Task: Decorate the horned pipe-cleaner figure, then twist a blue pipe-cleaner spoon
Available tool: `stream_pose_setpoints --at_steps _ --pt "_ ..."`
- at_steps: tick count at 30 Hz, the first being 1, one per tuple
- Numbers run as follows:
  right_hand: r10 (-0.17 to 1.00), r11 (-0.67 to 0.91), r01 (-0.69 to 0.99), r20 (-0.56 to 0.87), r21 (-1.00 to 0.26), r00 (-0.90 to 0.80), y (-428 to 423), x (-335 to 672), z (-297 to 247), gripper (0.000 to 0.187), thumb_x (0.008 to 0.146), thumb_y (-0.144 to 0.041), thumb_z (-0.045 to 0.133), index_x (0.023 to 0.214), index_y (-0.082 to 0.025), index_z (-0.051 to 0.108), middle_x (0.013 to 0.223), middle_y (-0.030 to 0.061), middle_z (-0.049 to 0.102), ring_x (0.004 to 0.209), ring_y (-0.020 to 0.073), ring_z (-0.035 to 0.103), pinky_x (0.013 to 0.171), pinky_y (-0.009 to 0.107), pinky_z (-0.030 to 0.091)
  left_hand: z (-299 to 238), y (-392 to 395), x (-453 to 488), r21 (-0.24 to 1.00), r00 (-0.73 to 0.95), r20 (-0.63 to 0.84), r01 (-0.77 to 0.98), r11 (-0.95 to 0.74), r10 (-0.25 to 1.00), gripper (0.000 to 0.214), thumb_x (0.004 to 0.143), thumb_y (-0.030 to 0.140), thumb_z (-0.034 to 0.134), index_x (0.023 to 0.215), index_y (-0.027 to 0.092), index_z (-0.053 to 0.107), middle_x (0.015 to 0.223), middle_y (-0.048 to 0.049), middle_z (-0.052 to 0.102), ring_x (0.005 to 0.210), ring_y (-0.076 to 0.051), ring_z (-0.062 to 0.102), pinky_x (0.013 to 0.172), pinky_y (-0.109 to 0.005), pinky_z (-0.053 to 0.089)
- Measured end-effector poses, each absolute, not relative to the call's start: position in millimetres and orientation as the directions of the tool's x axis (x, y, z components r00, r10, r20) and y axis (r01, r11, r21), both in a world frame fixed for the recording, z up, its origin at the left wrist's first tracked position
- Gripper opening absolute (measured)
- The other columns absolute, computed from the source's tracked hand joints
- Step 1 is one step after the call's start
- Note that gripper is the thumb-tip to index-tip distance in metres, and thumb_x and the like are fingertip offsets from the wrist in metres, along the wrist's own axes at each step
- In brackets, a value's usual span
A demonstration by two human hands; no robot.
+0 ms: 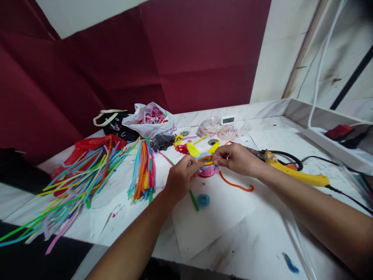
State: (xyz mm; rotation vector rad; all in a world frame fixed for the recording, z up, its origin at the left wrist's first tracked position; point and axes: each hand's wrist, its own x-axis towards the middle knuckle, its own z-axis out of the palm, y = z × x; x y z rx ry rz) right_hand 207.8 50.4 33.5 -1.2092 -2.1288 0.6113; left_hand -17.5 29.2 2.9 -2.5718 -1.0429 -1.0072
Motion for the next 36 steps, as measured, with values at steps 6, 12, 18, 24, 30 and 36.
stream_pose_setpoints --at_steps 6,12,18,24,30,36 --pt "0.884 0.453 0.557 0.269 -0.696 -0.382 53 213 33 0.013 0.077 -0.029 0.062 0.076 -0.017 0.067 0.068 0.0006 0.065 0.062 0.0136 0.056 0.059 0.025 0.04 5 31 -21 0.098 0.465 0.722 0.664 -0.741 0.512 0.024 0.094 0.02 0.05 0.111 0.016 0.067 0.094 -0.0067 0.061 0.085 -0.014 0.061 0.076 -0.024 0.05" --pt "0.902 0.376 0.393 0.234 -0.839 -0.363 48 231 56 0.028 0.072 -0.045 0.071 0.075 -0.018 0.066 0.068 0.002 0.065 0.062 0.0144 0.057 0.057 0.026 0.043 19 33 -33 0.311 0.234 0.778 0.663 -0.681 0.583 0.011 0.089 0.021 0.059 0.09 0.016 0.068 0.084 -0.0023 0.065 0.072 -0.01 0.059 0.068 -0.022 0.048" --pt "0.854 0.345 0.496 0.047 -0.797 -0.518 33 242 60 0.031 0.074 -0.049 0.068 0.073 -0.018 0.068 0.067 0.0011 0.062 0.062 0.013 0.053 0.058 0.025 0.042 31 32 -44 0.516 0.252 0.644 0.554 -0.653 0.722 0.011 0.084 0.027 0.066 0.085 0.017 0.069 0.071 0.0015 0.065 0.059 -0.007 0.055 0.054 -0.017 0.042" --pt "0.777 0.405 0.646 -0.129 -0.647 -0.616 13 236 36 0.015 0.082 -0.03 0.054 0.077 -0.02 0.064 0.069 -0.0009 0.061 0.063 0.0127 0.053 0.057 0.024 0.038 33 41 -59 0.481 0.112 0.629 0.721 -0.498 0.769 0.013 0.085 0.027 0.061 0.085 0.017 0.07 0.069 0.0023 0.066 0.057 -0.008 0.055 0.056 -0.019 0.042" --pt "0.835 0.432 0.763 -0.107 -0.481 -0.54 -3 222 25 0.011 0.081 -0.02 0.05 0.075 -0.021 0.059 0.068 -0.0001 0.06 0.061 0.0132 0.049 0.058 0.026 0.034 25 54 -76 0.167 0.265 0.47 0.91 -0.379 0.842 0.022 0.088 0.024 0.054 0.101 0.018 0.07 0.092 -0.0052 0.072 0.082 -0.019 0.066 0.079 -0.03 0.05" --pt "0.846 0.414 0.764 -0.103 -0.495 -0.524 -8 218 20 0.013 0.082 -0.019 0.049 0.077 -0.021 0.06 0.069 -0.0001 0.061 0.061 0.0131 0.049 0.058 0.025 0.033 22 56 -82 -0.022 0.245 0.307 0.968 -0.251 0.919 0.037 0.09 0.015 0.043 0.118 0.018 0.067 0.117 -0.0102 0.065 0.106 -0.025 0.063 0.092 -0.036 0.049"
